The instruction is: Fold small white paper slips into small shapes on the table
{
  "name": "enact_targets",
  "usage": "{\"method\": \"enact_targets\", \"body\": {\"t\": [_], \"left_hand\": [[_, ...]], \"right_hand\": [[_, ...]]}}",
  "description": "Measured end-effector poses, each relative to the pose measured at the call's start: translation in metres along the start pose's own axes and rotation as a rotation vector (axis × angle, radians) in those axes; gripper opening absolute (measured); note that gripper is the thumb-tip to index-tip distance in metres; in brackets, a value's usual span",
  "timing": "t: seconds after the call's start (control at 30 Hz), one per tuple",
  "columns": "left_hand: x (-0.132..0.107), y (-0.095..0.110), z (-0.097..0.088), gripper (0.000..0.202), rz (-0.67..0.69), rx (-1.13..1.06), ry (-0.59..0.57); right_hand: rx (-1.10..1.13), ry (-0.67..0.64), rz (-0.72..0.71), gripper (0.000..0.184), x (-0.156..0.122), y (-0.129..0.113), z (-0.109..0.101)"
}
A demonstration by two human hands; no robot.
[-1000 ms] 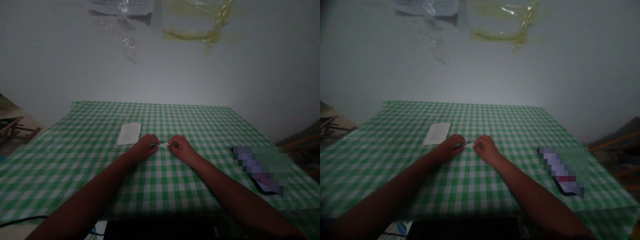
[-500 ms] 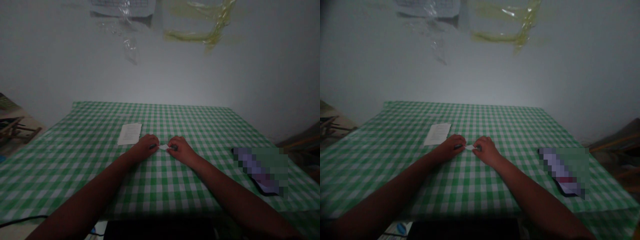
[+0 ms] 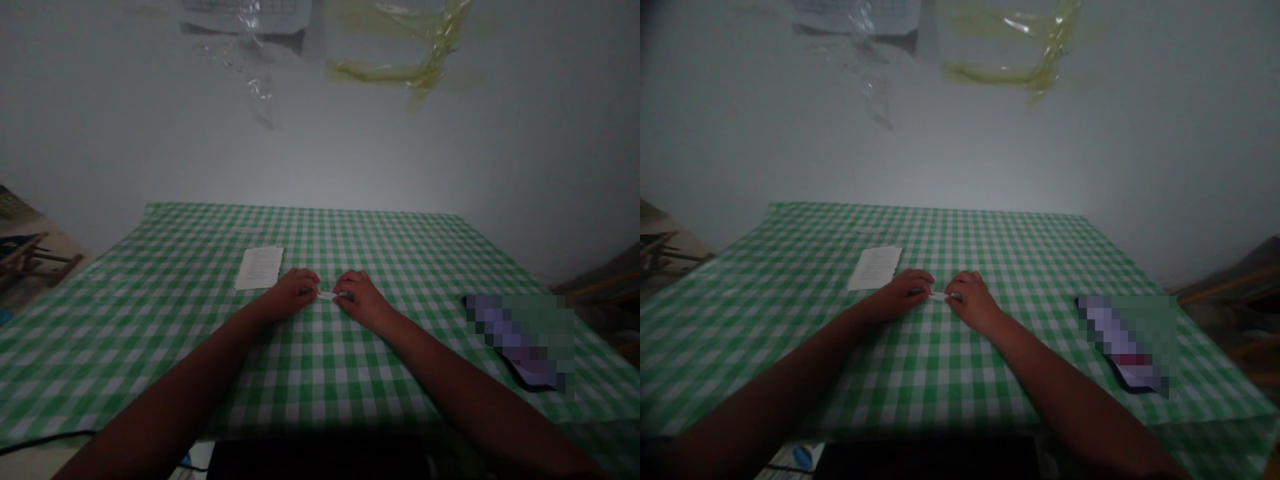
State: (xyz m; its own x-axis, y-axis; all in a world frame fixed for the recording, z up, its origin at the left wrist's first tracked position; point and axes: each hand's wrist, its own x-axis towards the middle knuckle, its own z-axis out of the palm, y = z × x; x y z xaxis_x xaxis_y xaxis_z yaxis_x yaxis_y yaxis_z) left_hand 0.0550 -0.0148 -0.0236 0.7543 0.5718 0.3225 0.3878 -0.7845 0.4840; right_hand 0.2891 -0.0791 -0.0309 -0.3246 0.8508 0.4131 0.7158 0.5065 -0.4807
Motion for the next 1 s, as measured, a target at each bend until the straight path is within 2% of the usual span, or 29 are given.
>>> {"method": "enact_targets", "body": {"t": [0.3, 0.77, 1.0], "left_hand": [[0.0016, -0.0048, 0.0007, 0.013, -0.023, -0.044, 0.017], [0.0055, 0.0029, 0.0022, 0.016, 0.004, 0.089, -0.013], [0.0051, -0.0027, 0.0073, 0.010, 0.013, 0.093, 0.021]], "right_hand": [[0.006, -0.009, -0.004, 0.013, 0.0003, 0.0017, 0.0014], [-0.006, -0.015, 0.028, 0.013, 0.0014, 0.0010, 0.0037], [-0.010, -0.015, 0.040, 0.014, 0.0016, 0.0020, 0.0047]]}}
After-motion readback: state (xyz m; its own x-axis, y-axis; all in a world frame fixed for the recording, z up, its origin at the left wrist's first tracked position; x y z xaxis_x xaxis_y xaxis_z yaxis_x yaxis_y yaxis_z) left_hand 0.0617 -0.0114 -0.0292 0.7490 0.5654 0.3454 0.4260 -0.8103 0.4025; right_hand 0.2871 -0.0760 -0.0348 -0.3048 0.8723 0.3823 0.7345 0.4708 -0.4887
